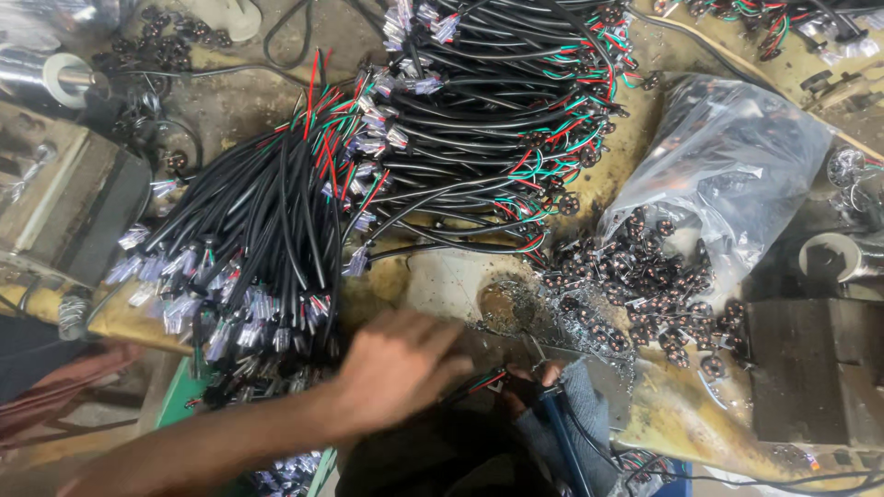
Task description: The person repeatedly picks up short multi-core cables, strips the ends, and solders the exposed conductors to small black circular connectors using a soldering iron. Finished units are placed into a green bin while raw connectors and cables remain on the workbench.
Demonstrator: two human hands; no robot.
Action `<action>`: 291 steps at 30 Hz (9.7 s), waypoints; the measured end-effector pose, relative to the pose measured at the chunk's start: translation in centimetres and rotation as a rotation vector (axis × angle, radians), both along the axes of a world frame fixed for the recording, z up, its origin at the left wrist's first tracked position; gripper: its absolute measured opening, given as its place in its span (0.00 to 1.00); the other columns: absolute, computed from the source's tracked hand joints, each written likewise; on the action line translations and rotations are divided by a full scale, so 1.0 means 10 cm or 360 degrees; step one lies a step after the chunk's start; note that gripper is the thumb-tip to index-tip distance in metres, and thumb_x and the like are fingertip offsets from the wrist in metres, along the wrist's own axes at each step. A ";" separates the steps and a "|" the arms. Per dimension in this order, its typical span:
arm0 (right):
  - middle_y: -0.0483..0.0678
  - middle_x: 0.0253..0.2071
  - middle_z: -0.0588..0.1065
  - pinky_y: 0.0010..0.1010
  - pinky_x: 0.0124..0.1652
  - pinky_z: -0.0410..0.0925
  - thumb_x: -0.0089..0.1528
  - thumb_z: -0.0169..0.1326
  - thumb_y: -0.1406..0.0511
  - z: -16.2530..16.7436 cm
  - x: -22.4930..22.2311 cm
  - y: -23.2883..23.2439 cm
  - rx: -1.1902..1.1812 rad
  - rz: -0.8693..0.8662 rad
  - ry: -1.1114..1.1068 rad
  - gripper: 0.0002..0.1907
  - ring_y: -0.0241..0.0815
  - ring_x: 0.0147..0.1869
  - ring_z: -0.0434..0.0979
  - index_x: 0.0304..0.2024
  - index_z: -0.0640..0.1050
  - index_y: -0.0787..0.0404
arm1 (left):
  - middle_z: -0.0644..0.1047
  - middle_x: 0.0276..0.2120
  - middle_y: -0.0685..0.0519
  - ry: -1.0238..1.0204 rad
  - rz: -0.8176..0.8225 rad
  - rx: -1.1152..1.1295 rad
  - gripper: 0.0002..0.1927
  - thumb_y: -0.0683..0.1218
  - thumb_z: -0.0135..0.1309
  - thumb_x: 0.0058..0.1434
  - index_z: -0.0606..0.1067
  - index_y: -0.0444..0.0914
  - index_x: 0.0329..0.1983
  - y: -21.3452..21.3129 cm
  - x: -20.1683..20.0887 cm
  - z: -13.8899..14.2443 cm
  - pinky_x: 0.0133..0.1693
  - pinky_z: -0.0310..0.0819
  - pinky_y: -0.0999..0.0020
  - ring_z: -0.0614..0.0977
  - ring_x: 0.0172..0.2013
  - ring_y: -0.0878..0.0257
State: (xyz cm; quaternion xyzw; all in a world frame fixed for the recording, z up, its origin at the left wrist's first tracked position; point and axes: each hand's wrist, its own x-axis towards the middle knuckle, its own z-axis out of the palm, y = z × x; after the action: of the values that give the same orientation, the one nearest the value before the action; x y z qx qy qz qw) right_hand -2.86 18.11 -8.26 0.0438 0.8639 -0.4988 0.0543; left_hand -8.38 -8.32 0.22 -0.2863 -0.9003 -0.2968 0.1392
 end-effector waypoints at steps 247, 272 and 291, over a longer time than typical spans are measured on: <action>0.65 0.41 0.76 0.47 0.39 0.71 0.52 0.54 0.66 0.62 -0.13 0.15 0.1622 0.0871 0.0663 0.27 0.63 0.44 0.78 0.56 0.69 0.61 | 0.76 0.27 0.48 -0.0962 0.0186 0.0333 0.10 0.48 0.61 0.54 0.74 0.38 0.26 0.54 0.11 -0.44 0.29 0.73 0.50 0.80 0.28 0.45; 0.44 0.37 0.73 0.26 0.37 0.68 0.58 0.62 0.68 -0.42 0.07 0.06 -0.0066 -0.0024 0.0369 0.18 0.35 0.38 0.71 0.45 0.67 0.60 | 0.76 0.30 0.47 -0.0915 0.0172 0.0293 0.08 0.47 0.62 0.55 0.76 0.38 0.29 0.74 0.24 -0.51 0.31 0.74 0.50 0.81 0.30 0.45; 0.40 0.29 0.70 0.25 0.33 0.67 0.55 0.68 0.68 -0.27 0.04 0.03 -0.0340 -0.0213 0.0156 0.23 0.31 0.33 0.70 0.42 0.66 0.58 | 0.61 0.67 0.38 0.0322 0.0169 -0.0658 0.50 0.55 0.69 0.48 0.59 0.43 0.73 0.33 -0.99 0.78 0.60 0.61 0.42 0.62 0.66 0.39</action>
State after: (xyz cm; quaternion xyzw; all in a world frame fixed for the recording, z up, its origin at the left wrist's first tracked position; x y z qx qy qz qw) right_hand -2.47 18.44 -10.94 0.0710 0.8027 -0.5920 -0.0171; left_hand -18.28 -5.02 8.05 -0.2893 -0.9372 -0.0681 0.1826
